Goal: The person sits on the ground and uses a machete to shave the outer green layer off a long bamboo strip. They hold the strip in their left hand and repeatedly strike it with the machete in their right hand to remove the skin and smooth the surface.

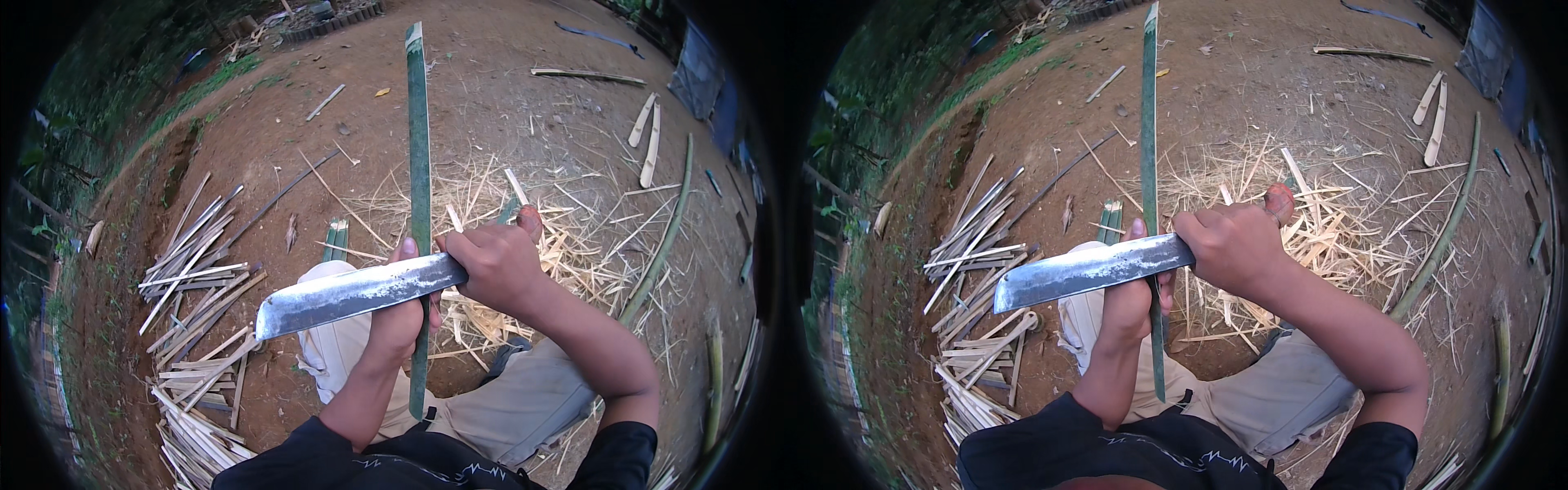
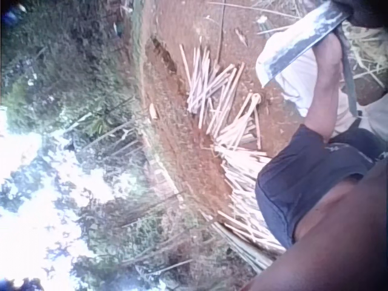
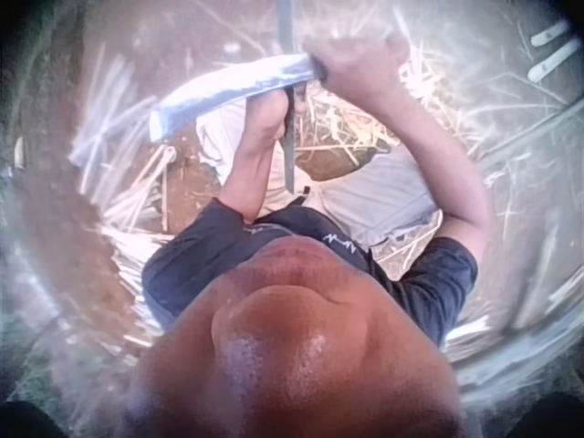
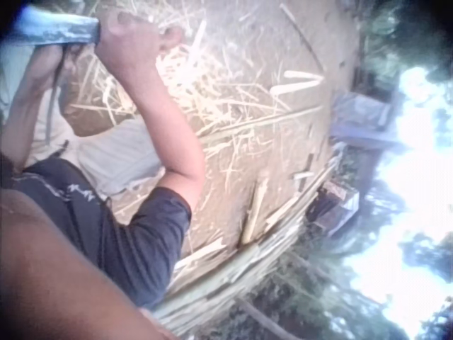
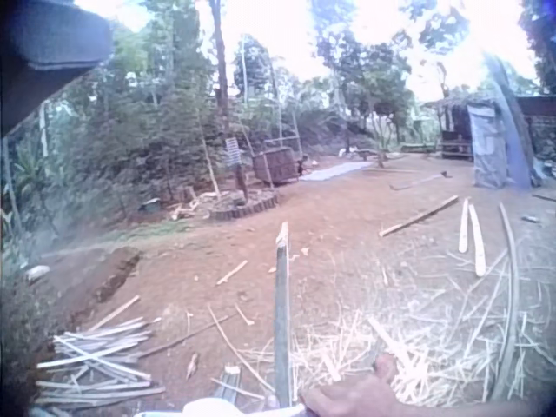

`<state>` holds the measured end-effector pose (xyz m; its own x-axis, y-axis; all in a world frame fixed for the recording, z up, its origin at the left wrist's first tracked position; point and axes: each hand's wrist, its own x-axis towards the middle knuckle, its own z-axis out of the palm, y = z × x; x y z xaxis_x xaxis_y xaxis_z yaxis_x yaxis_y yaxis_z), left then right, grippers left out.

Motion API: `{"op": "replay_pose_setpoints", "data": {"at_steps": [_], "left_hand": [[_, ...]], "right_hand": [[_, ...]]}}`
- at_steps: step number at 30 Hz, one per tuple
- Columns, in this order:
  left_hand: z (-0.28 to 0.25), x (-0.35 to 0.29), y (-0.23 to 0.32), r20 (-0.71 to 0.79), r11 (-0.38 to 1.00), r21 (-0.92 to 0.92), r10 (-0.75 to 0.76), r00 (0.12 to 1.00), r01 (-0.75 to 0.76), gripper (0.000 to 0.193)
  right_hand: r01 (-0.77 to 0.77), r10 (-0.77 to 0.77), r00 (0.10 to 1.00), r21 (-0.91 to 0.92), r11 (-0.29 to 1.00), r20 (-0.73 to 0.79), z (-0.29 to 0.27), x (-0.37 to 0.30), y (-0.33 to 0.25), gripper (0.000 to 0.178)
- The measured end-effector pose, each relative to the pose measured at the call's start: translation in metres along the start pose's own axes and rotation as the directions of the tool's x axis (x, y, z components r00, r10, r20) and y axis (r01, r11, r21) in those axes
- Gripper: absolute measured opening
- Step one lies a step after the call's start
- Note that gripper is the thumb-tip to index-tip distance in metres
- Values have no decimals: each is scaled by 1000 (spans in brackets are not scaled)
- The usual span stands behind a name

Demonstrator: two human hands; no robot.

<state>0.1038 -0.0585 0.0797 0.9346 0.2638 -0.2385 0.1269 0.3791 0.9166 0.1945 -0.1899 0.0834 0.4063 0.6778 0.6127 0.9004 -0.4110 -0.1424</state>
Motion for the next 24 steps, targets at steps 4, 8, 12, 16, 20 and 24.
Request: {"op": "replay_pose_setpoints", "data": {"at_steps": [4,8,12,16,20,24], "left_hand": [[0,-12,-11,54,995,92,-33,998,28,43],[3,-26,-9,100,990,133,25,995,-38,43],[-1,-26,-9,90,981,189,18,996,-35,43],[-10,-30,-3,62,960,278,11,998,-27,41],[-15,-46,-10,178,956,291,-71,982,16,40],[-25,-43,-21,108,942,335,-72,992,32,40]], "right_hand": [[0,-3,1000,-122,993,-31,-6,4,6,10],[-213,204,976,-149,966,-74,-4,3,43,12],[-162,161,987,-187,969,-21,-7,0,34,11],[-190,185,982,-192,963,-48,1,6,32,9],[-404,386,914,-204,892,-122,-10,2,89,8],[-339,358,933,-226,913,45,-4,1,56,9]]}}
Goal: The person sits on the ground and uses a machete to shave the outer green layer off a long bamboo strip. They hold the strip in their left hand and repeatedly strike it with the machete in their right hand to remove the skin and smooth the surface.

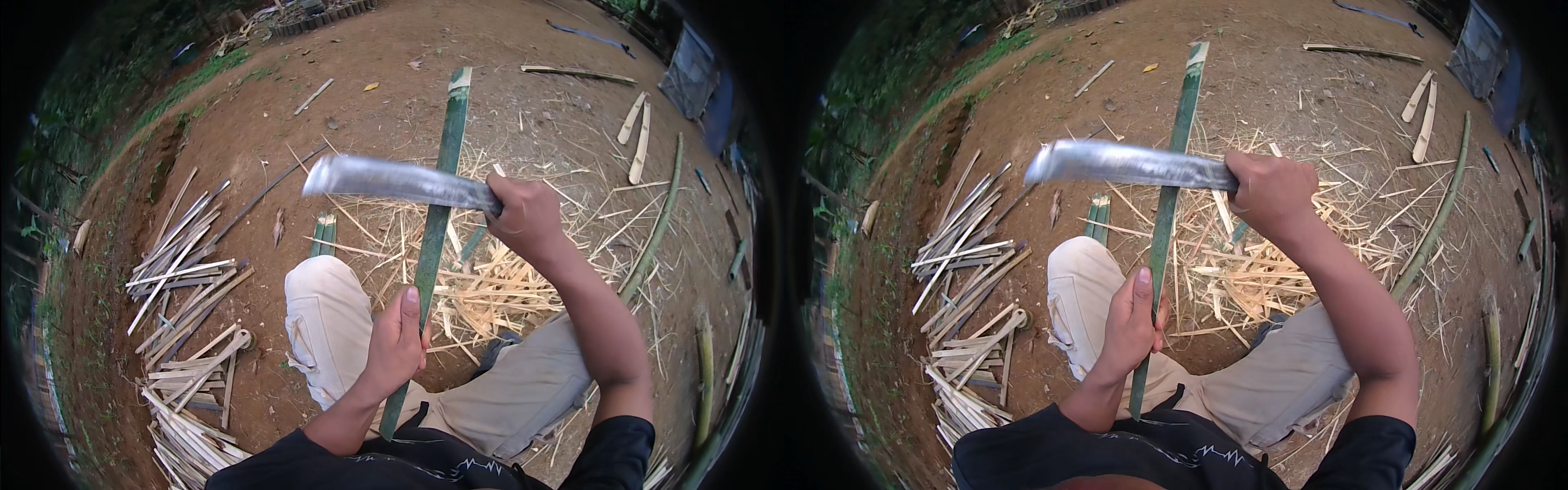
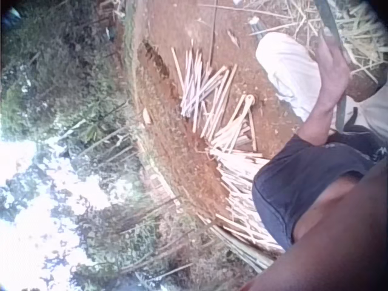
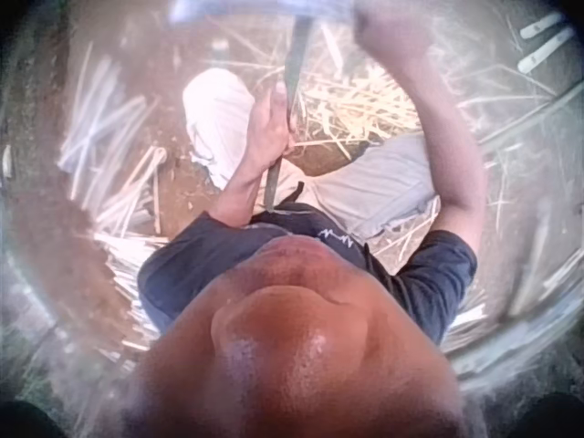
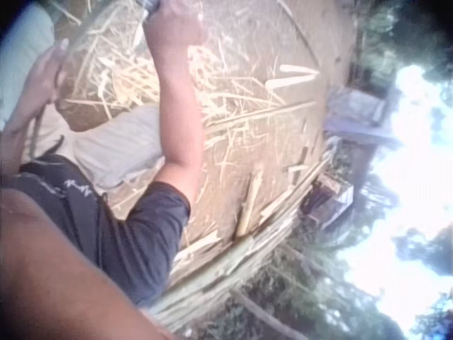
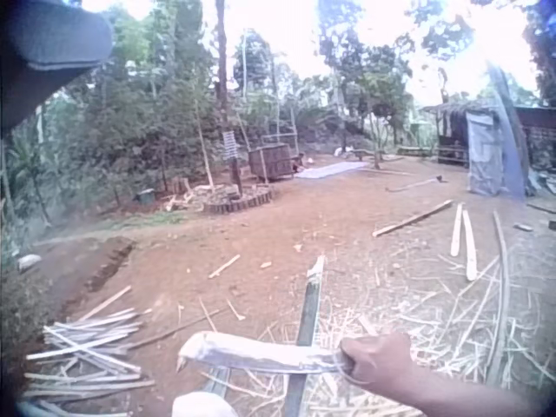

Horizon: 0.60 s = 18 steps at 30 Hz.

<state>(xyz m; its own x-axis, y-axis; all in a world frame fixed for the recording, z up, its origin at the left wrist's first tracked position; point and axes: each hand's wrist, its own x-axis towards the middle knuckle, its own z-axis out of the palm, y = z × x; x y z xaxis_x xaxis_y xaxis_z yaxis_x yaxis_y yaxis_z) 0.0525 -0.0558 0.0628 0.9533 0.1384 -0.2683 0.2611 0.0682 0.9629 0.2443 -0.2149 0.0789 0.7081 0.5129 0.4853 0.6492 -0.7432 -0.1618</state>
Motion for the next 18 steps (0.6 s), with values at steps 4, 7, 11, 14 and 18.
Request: {"op": "replay_pose_setpoints", "data": {"at_steps": [4,7,11,14,18], "left_hand": [[-5,-9,3,24,998,58,24,999,-26,41],[-7,-13,-6,29,999,49,6,1000,-7,40],[-6,-18,0,-8,999,38,-5,1000,5,40],[-14,-21,-12,55,991,107,78,995,-83,40],[-9,-21,-19,78,984,113,131,988,-139,40]], "right_hand": [[-129,131,974,26,991,-184,0,22,42,12],[-176,173,981,-35,984,-94,4,7,43,11],[83,-92,990,-87,993,-105,2,7,18,12],[-361,368,913,70,930,-176,-4,29,60,18],[-453,472,877,165,876,-94,0,11,80,23]]}}
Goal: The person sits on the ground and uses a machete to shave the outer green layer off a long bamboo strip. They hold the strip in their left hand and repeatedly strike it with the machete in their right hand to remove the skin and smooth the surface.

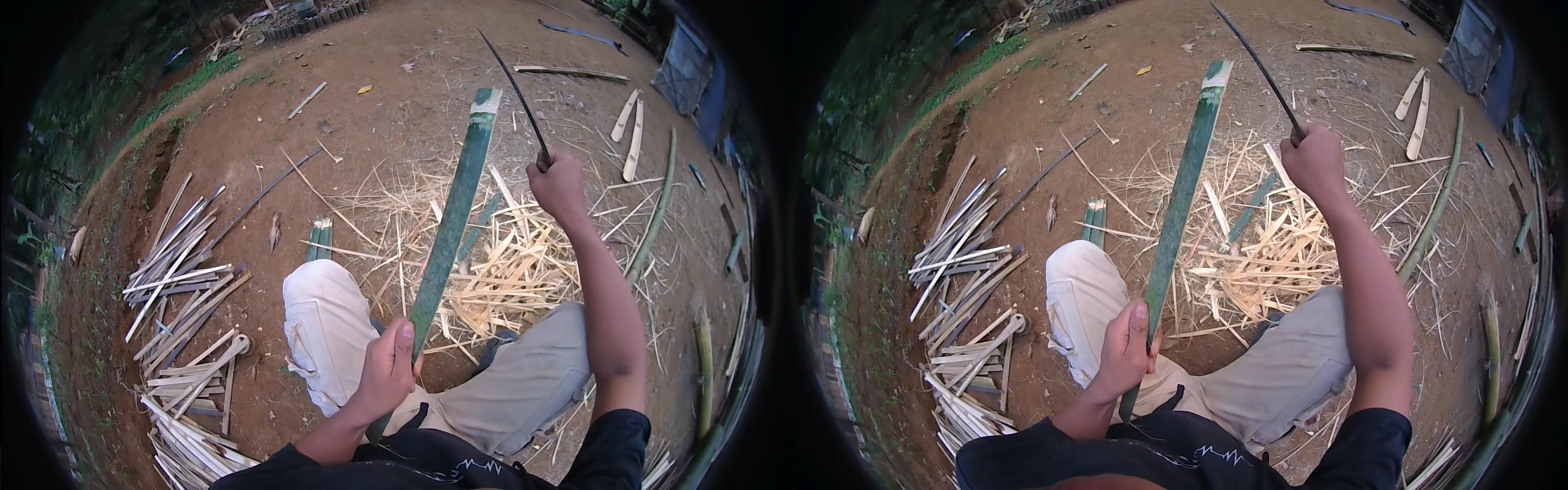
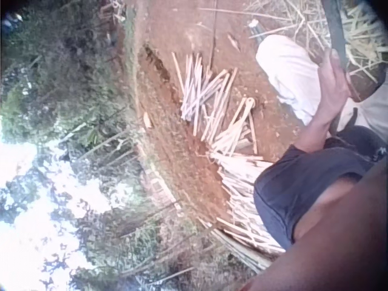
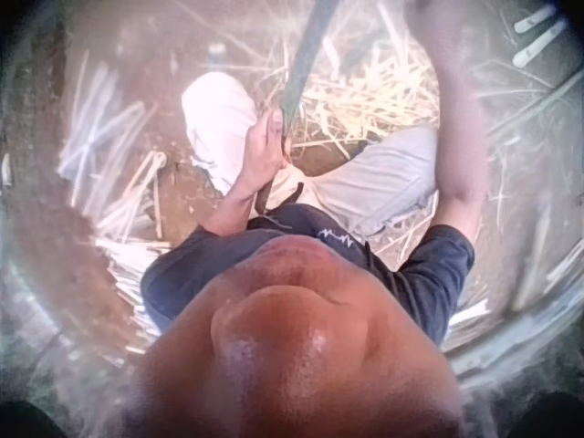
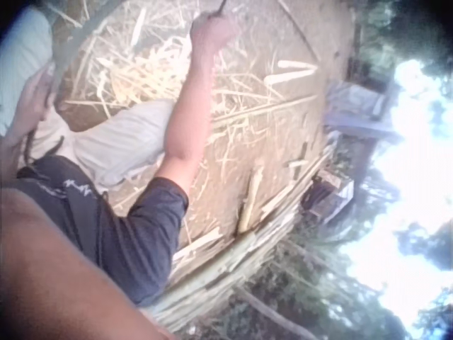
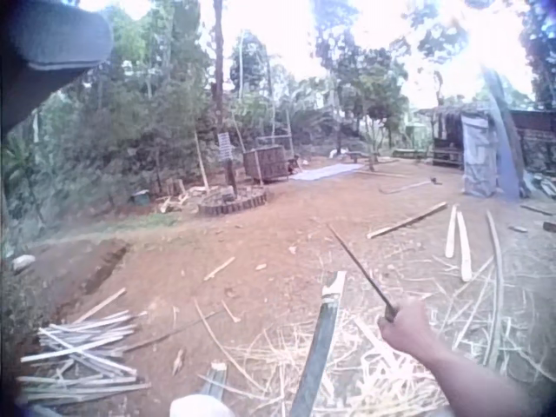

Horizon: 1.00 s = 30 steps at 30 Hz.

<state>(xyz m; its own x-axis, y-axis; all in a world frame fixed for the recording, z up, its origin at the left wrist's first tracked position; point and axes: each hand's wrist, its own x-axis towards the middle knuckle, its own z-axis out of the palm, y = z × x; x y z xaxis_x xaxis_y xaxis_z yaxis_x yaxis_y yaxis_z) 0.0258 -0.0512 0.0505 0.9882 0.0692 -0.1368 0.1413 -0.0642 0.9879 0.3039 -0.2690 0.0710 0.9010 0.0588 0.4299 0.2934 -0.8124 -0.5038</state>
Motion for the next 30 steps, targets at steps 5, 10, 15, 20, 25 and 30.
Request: {"op": "replay_pose_setpoints", "data": {"at_steps": [5,10,15,20,25,30], "left_hand": [[-12,19,-1,171,862,-446,-182,968,241,41],[-6,32,5,184,892,-399,-148,972,211,40],[-4,41,3,257,806,-526,-152,954,270,41],[7,34,11,121,903,-396,-126,985,164,40],[9,20,1,163,932,-316,-129,978,175,43],[0,20,1,87,958,-254,-112,990,131,43]], "right_hand": [[32,-37,999,270,962,15,-1,-18,-29,21],[605,-593,794,-83,792,131,-9,-60,-67,12],[732,-727,645,85,676,234,13,-95,-87,7],[738,-737,658,66,672,152,19,-79,-89,8],[389,-369,914,-102,915,170,8,-31,-55,12],[611,-580,775,-65,789,252,11,-65,-86,7]]}}
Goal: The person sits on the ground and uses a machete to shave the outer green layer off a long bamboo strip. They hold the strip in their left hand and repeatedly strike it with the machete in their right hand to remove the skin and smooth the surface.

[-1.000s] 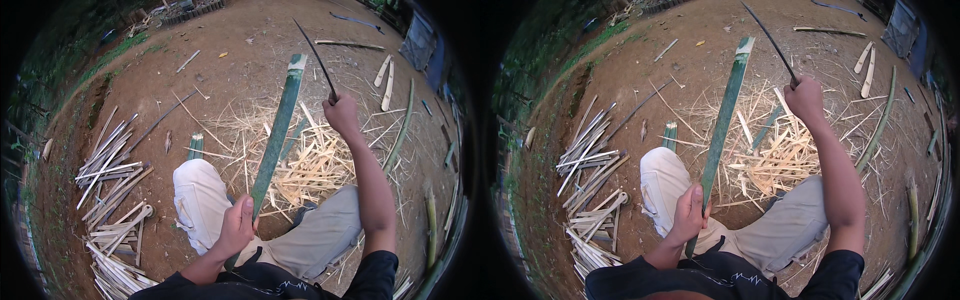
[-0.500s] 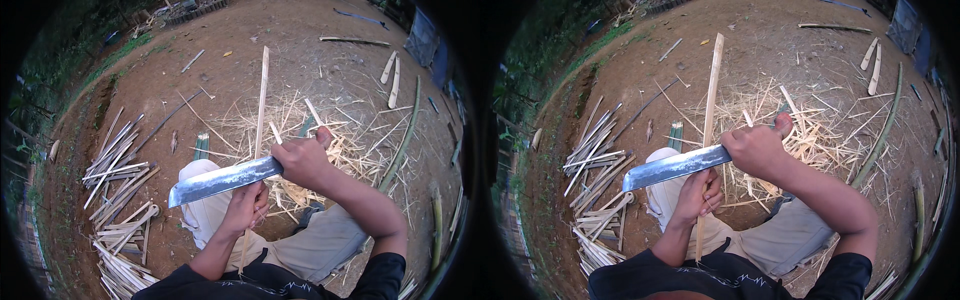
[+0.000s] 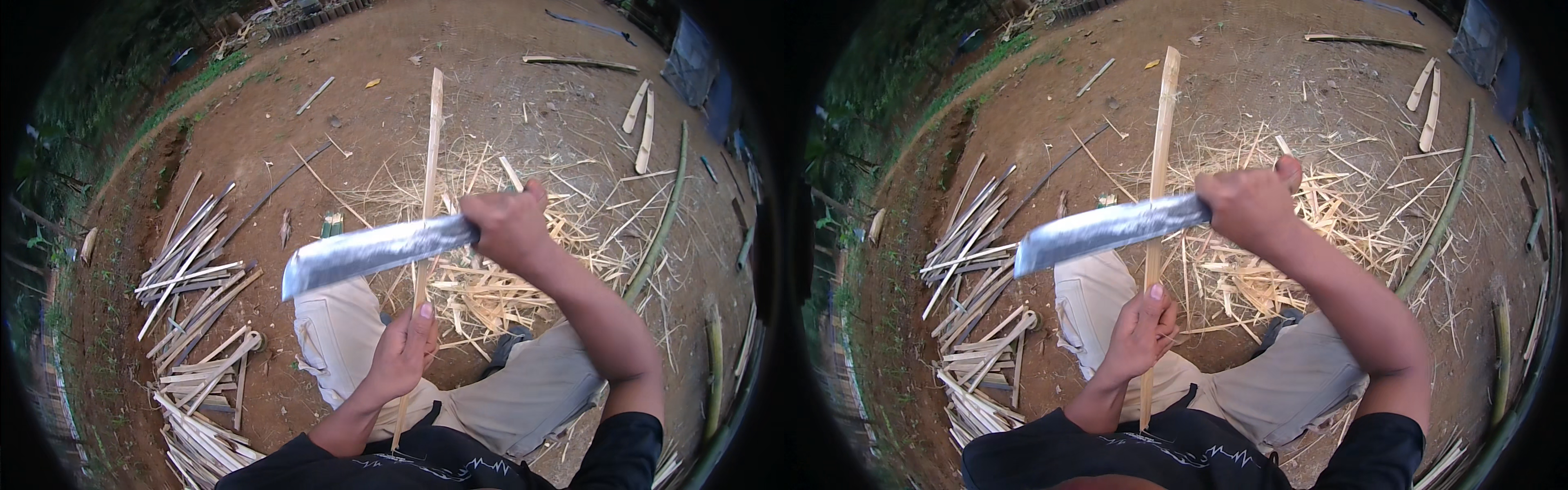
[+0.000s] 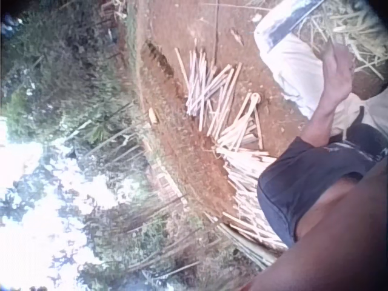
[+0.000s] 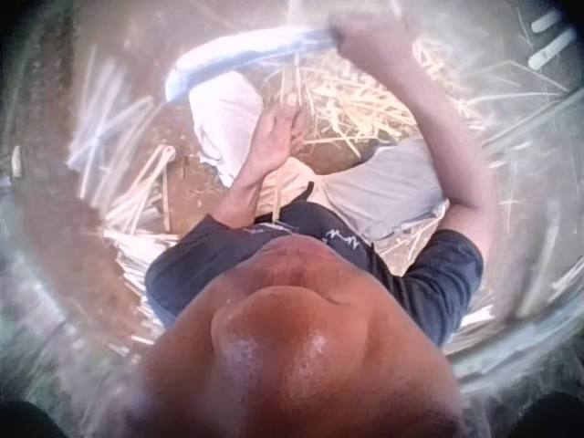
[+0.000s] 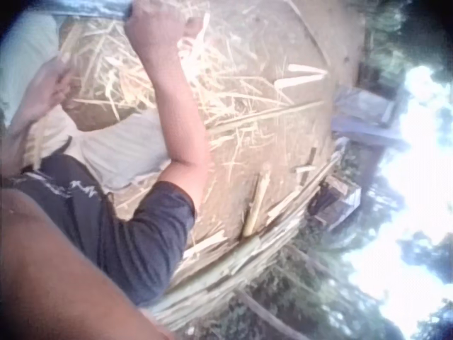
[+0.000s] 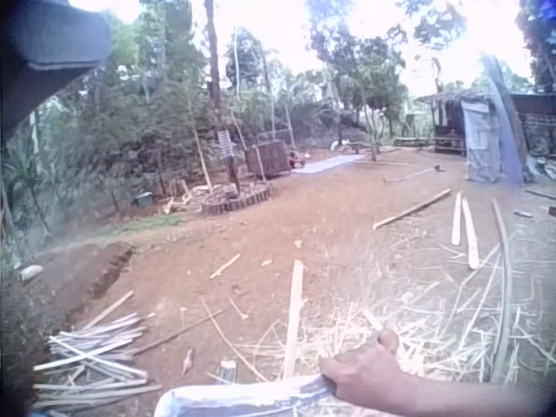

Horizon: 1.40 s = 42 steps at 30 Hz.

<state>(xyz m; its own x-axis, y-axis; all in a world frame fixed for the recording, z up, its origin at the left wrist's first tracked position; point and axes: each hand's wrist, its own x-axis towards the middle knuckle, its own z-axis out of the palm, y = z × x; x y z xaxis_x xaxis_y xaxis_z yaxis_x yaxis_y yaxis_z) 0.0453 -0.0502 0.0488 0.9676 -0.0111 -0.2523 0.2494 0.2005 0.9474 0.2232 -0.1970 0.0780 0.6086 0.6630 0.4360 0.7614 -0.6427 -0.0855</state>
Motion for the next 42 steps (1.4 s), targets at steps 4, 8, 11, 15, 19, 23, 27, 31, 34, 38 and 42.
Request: {"op": "replay_pose_setpoints", "data": {"at_steps": [4,8,11,15,19,23,27,31,34,38,42], "left_hand": [[-1,2,8,-4,1000,23,19,1000,-19,43],[-1,-10,6,65,990,-96,-93,994,99,42],[0,-34,-12,185,976,120,159,970,-183,43],[-15,-17,-5,232,965,-256,-1,973,62,44],[-34,5,4,325,851,-501,13,945,161,49],[-28,7,3,329,858,-487,4,944,166,48],[-14,12,2,300,881,-438,-46,953,180,44],[0,12,5,242,913,-384,-44,969,138,37],[6,6,0,189,934,-332,-70,979,131,37],[6,-10,-6,136,979,-165,-96,986,118,41],[9,-4,-25,117,999,-17,-31,993,34,41]], "right_hand": [[2,-10,996,-85,996,-91,5,3,27,5],[-318,315,947,-27,948,-69,6,14,43,9],[-637,620,762,-46,769,-186,-29,29,114,15],[-580,595,791,138,803,-139,-19,-11,96,18],[-506,542,834,255,824,-99,-26,3,60,20],[-166,193,951,129,978,-242,-26,-8,32,16],[152,-151,980,-6,988,-131,-20,-16,-10,9],[178,-177,984,71,981,-30,2,-29,-36,11],[210,-208,977,42,977,-47,7,-24,-26,9],[-320,321,947,-49,946,4,-7,7,21,13],[-304,305,952,-87,949,0,-12,3,38,7]]}}
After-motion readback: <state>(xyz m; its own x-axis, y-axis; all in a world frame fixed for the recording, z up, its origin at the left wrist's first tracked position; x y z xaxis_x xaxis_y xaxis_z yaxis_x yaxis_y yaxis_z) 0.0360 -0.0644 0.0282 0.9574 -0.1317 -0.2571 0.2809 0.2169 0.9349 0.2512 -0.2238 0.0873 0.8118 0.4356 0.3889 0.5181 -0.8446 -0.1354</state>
